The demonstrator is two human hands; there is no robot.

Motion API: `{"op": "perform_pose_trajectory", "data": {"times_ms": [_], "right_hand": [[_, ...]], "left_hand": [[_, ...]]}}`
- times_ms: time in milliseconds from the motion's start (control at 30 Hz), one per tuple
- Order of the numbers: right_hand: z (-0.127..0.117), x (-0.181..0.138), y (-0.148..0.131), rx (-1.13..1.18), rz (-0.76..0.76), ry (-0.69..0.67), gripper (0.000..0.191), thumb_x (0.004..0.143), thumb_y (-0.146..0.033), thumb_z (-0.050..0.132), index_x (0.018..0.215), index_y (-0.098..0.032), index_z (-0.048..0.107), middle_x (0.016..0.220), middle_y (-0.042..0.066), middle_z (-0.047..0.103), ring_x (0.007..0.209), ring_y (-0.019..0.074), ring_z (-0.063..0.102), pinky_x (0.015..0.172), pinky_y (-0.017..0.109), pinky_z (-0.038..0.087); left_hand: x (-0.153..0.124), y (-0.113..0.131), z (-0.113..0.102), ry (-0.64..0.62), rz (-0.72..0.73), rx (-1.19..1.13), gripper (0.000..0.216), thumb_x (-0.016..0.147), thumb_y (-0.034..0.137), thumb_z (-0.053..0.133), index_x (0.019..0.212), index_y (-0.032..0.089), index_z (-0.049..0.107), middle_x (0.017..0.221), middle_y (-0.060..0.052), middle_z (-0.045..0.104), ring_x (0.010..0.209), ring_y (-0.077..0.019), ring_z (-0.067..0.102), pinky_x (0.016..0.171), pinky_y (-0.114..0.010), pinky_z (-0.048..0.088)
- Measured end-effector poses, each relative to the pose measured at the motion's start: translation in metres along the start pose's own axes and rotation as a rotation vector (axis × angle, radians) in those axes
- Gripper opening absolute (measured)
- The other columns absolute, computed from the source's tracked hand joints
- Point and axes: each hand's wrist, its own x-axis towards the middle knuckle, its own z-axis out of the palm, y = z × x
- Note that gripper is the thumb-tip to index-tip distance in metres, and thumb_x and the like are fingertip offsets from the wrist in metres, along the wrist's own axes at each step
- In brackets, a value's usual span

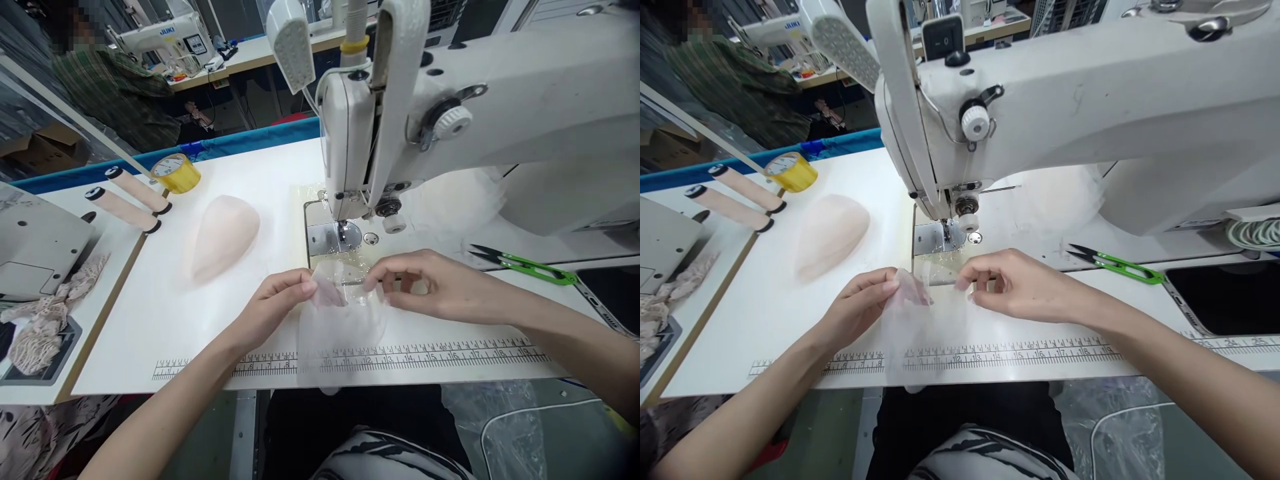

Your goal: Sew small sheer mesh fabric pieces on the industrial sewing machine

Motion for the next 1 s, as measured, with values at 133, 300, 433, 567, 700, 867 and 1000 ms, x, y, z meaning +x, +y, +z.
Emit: {"op": "perform_pose_trajectory", "data": {"times_ms": [133, 300, 433, 567, 700, 867, 1000], "right_hand": [[0.005, 0.01, -0.008, 0.063, 0.017, 0.086, 0.031, 0.079, -0.04, 0.071, 0.103, -0.021, 0.069, 0.074, -0.002, 0.061, 0.052, 0.0086, 0.045, 0.046, 0.024, 0.034], [0.011, 0.028, -0.009, 0.255, 0.061, -0.015, 0.016, 0.081, -0.033, 0.068, 0.082, -0.017, 0.068, 0.067, -0.002, 0.064, 0.038, 0.0036, 0.038, 0.038, 0.021, 0.028], [0.013, 0.033, -0.011, 0.219, 0.064, -0.051, 0.012, 0.082, -0.03, 0.067, 0.082, -0.018, 0.069, 0.056, -0.004, 0.061, 0.036, 0.0051, 0.046, 0.037, 0.02, 0.03], [0.012, 0.033, -0.014, 0.139, 0.105, -0.028, 0.013, 0.084, -0.032, 0.065, 0.082, -0.019, 0.069, 0.039, -0.008, 0.048, 0.03, 0.0068, 0.043, 0.033, 0.02, 0.025], [0.005, 0.033, -0.01, 0.159, 0.1, 0.006, 0.009, 0.083, -0.026, 0.066, 0.077, -0.019, 0.066, 0.043, -0.007, 0.053, 0.032, 0.0081, 0.049, 0.032, 0.019, 0.031], [0.005, 0.034, 0.002, 0.205, 0.015, 0.093, 0.009, 0.082, -0.026, 0.068, 0.077, -0.018, 0.066, 0.063, -0.001, 0.066, 0.058, 0.0139, 0.066, 0.057, 0.025, 0.054], [0.013, 0.031, 0.008, 0.033, -0.086, 0.249, 0.009, 0.084, -0.023, 0.065, 0.077, -0.018, 0.068, 0.068, 0.0, 0.067, 0.063, 0.0136, 0.064, 0.057, 0.024, 0.051]], "left_hand": [[0.0, -0.003, 0.001, -0.045, -0.033, 0.035, 0.029, 0.092, 0.04, 0.054, 0.079, 0.017, 0.065, 0.092, -0.009, 0.068, 0.097, -0.0246, 0.063, 0.089, -0.038, 0.049], [0.0, 0.004, -0.005, -0.099, -0.1, 0.141, 0.037, 0.092, 0.047, 0.05, 0.077, 0.016, 0.063, 0.086, -0.009, 0.065, 0.085, -0.0223, 0.061, 0.08, -0.036, 0.049], [0.006, 0.017, 0.002, 0.043, -0.08, 0.346, 0.038, 0.087, 0.056, 0.056, 0.084, 0.017, 0.057, 0.083, -0.004, 0.059, 0.076, -0.0167, 0.054, 0.068, -0.029, 0.045], [0.019, 0.021, 0.012, 0.124, -0.013, 0.535, 0.035, 0.077, 0.046, 0.073, 0.077, 0.018, 0.051, 0.073, 0.002, 0.052, 0.065, -0.0111, 0.046, 0.058, -0.022, 0.037], [0.029, 0.016, 0.011, 0.128, -0.048, 0.582, 0.036, 0.08, 0.048, 0.069, 0.077, 0.02, 0.047, 0.055, 0.009, 0.035, 0.049, -0.008, 0.031, 0.046, -0.02, 0.022], [0.035, 0.002, 0.01, 0.221, 0.071, 0.772, 0.022, 0.084, 0.037, 0.069, 0.081, 0.021, 0.054, 0.051, 0.01, 0.032, 0.047, -0.0078, 0.03, 0.048, -0.02, 0.024], [0.035, -0.009, 0.013, 0.264, 0.174, 0.771, 0.012, 0.089, 0.032, 0.063, 0.089, 0.021, 0.067, 0.051, 0.008, 0.04, 0.048, -0.0078, 0.036, 0.049, -0.02, 0.029]]}}
